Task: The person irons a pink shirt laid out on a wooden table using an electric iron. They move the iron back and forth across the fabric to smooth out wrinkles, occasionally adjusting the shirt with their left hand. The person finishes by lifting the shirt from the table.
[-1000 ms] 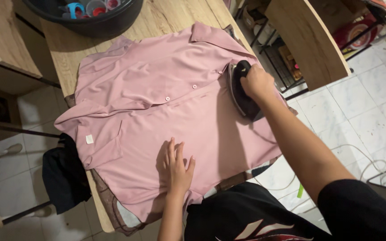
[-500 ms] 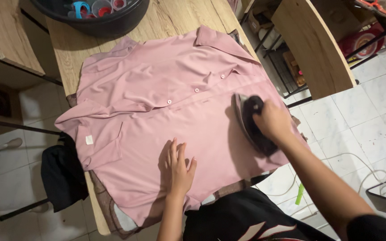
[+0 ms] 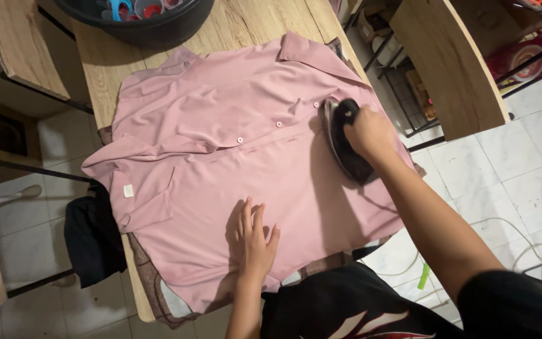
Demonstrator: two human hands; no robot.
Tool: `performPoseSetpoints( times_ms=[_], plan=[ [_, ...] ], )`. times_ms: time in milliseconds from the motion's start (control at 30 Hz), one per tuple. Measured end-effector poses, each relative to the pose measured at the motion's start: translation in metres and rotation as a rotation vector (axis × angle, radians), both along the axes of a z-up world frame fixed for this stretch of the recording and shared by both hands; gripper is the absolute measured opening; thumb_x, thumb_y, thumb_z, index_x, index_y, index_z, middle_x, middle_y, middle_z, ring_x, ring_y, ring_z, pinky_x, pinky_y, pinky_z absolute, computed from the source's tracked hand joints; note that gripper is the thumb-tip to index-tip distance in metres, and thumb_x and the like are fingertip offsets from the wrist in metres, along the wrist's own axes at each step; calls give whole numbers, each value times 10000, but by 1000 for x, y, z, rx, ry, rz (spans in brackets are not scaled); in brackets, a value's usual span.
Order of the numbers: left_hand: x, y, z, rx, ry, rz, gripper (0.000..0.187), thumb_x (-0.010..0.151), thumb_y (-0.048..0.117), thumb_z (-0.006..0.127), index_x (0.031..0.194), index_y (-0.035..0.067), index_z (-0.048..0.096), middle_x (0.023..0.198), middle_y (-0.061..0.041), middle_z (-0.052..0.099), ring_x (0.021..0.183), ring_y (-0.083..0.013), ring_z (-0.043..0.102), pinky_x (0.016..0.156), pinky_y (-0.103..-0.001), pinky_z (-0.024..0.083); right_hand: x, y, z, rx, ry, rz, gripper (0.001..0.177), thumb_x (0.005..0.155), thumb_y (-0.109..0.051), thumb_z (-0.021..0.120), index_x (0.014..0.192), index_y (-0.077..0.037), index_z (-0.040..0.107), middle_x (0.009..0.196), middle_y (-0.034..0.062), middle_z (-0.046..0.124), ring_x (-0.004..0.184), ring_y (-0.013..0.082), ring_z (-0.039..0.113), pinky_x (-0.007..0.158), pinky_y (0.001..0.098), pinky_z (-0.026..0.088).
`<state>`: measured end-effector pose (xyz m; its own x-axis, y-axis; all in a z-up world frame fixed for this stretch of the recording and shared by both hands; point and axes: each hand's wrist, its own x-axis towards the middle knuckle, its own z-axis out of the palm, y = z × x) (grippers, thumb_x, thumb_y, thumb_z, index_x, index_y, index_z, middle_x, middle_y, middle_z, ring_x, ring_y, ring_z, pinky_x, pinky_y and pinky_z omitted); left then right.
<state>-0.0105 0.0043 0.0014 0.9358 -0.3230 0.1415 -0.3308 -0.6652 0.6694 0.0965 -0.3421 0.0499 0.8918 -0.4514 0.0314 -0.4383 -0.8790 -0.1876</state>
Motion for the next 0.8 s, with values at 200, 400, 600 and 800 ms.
performPoseSetpoints(
  times_ms=[200, 400, 600, 800],
  plan=[
    [-1, 5, -1, -2, -19, 19, 591, 853, 221, 737, 1381, 46, 539, 1594, -185, 337, 1479, -398, 296, 1148, -514, 307, -63, 6, 15, 62, 155, -98, 432, 829, -330, 710, 1038, 41, 635, 946, 284, 724, 943, 454, 706, 832, 537, 555],
    [0, -5, -4, 29, -41, 3, 593, 848, 239, 734, 1378, 57, 539, 1588, -168, 350, 1478, -392, 302, 1152, -527, 298, -45, 1, 19, 43, 146, -67, 435, 883, -353, 687, 1064, 39, 630, 972, 288, 724, 943, 454, 711, 839, 538, 556],
    [-4, -18, 4, 87, -19, 8, 587, 844, 268, 737, 1368, 78, 555, 1572, -147, 371, 1470, -367, 314, 1134, -554, 285, 27, -18, 6, 64, 10, -11, 443, 839, -316, 709, 1063, 56, 621, 1006, 281, 711, 944, 453, 698, 817, 527, 553],
    [-1, -29, 1, -7, 2, -57, 580, 875, 257, 716, 1392, 63, 537, 1592, -173, 358, 1491, -385, 289, 1158, -556, 293, 1, -21, 4, 55, 99, -60, 417, 842, -317, 711, 1065, 29, 642, 1019, 267, 722, 956, 440, 709, 834, 527, 560]
  ],
)
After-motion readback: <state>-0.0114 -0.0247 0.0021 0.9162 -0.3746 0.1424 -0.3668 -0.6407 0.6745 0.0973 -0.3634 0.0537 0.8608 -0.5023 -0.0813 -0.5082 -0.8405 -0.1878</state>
